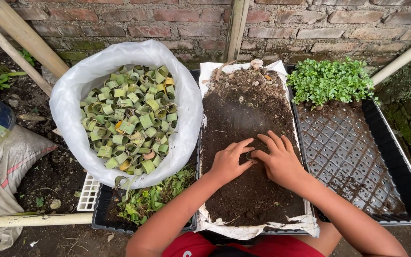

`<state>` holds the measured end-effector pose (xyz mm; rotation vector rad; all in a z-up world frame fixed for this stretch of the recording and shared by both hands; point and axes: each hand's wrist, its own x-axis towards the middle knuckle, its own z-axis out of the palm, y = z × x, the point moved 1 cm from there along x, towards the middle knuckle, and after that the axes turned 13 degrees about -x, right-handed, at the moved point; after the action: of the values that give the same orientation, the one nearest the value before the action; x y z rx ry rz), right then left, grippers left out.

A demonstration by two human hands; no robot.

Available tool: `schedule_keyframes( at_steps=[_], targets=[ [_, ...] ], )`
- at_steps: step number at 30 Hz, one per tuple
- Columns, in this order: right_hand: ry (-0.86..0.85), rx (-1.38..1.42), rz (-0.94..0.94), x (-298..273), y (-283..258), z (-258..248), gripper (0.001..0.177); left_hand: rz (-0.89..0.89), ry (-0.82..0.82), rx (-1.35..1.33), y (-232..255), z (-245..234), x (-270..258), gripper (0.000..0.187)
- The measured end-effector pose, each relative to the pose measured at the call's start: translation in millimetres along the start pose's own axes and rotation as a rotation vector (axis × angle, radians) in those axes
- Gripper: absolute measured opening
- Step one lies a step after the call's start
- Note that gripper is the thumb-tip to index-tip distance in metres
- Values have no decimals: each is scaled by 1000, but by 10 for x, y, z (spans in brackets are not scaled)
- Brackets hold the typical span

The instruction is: Transplanting small green seedlings from a cluster into a larger tray filled with soil.

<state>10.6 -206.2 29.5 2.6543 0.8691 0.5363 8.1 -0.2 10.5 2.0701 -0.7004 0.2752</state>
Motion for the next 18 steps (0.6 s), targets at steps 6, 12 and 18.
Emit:
schedule_keyframes(
  at_steps=[6,12,18],
  targets=[
    [43,-123,2,15,-128,-24,30,-2,-23,20,-108,79,-16,65],
    [-131,-36,24,61,-23,-222,28,-1,-49,32,-52,87,17,59],
    [15,378,166,35,359,-104,49,-10,-74,-17,3,33,-72,66]
  ],
)
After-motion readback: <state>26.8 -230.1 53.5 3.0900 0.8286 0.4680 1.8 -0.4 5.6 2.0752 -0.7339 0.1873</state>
